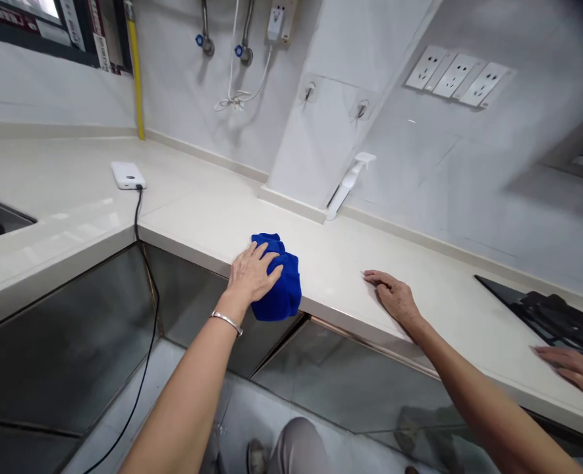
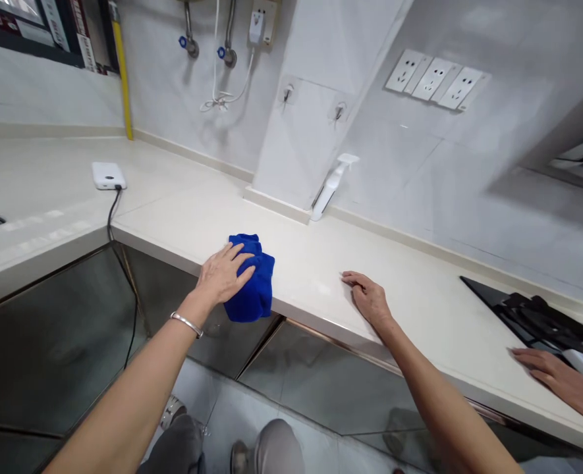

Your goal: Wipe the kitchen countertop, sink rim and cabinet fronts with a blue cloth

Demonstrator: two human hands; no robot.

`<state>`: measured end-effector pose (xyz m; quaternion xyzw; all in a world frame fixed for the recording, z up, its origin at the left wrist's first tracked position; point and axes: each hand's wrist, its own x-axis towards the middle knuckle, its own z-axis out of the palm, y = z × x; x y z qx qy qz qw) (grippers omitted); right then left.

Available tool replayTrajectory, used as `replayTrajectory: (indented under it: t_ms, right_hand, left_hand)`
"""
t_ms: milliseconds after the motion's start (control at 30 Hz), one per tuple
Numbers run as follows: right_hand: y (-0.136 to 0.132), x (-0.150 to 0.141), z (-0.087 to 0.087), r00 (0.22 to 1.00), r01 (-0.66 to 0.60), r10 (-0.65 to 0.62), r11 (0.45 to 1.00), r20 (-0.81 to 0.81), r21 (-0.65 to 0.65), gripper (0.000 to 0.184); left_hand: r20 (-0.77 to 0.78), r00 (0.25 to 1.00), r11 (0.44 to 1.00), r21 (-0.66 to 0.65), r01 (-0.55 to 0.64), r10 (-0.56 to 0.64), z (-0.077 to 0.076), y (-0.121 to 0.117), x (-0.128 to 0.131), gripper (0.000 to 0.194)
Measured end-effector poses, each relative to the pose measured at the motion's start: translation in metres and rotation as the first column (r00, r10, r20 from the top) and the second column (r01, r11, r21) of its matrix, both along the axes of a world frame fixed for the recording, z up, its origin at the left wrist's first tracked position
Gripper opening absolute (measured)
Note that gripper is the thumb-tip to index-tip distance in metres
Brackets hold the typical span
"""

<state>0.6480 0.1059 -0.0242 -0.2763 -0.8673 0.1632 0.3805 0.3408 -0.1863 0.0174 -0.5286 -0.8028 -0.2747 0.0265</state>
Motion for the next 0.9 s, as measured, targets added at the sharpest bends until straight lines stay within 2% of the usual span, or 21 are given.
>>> replayTrajectory:
  t_ms: [233,433,500,567,667,767,833,900]
  right_hand:
    - [-0.001,0.001,-0.003,0.998,0.008,-0.011,0.999,0.056,0.039,0.033]
    - [0.0,-0.001,-0.008,0.991,-0.021,-0.005,0.981,0.134,0.193,0.031]
    - [-0.01,-0.004,-0.004,0.992,-0.074,0.046,0.966,0.114,0.249,0.034]
    - [-0.033,-0.015,0.006,0.986,-0.159,0.141,0.944,0.084,0.288,0.043]
    - [-0.087,-0.056,0.024,0.935,-0.354,0.323,0.877,0.149,0.325,0.065]
    - [-0.135,-0.123,0.03,0.855,-0.519,0.459,0.777,0.243,0.357,0.085]
    - [-0.152,-0.168,0.026,0.815,-0.576,0.504,0.757,0.285,0.309,0.094]
    - [-0.158,-0.204,0.019,0.775,-0.613,0.521,0.757,0.358,0.225,0.092]
  left_hand:
    - [0.029,0.999,0.999,0.038,0.015,-0.016,-0.004,-0.004,-0.003,0.063]
    - [0.035,0.999,0.999,0.013,-0.029,0.029,0.001,-0.008,0.0,0.063]
    - [0.008,0.998,0.998,0.024,-0.06,0.06,-0.001,-0.006,0.001,0.062]
    - [0.001,0.996,0.995,0.035,-0.088,0.088,-0.004,-0.002,0.002,0.06]
    - [0.021,0.995,0.992,0.072,-0.101,0.1,-0.008,0.003,0.003,0.06]
    - [0.029,0.995,0.989,0.107,-0.098,0.096,-0.005,-0.001,-0.003,0.058]
    - [0.0,0.99,0.985,0.102,-0.138,0.139,0.002,-0.016,-0.014,0.056]
    - [-0.065,0.971,0.971,0.082,-0.225,0.231,0.012,-0.047,-0.029,0.054]
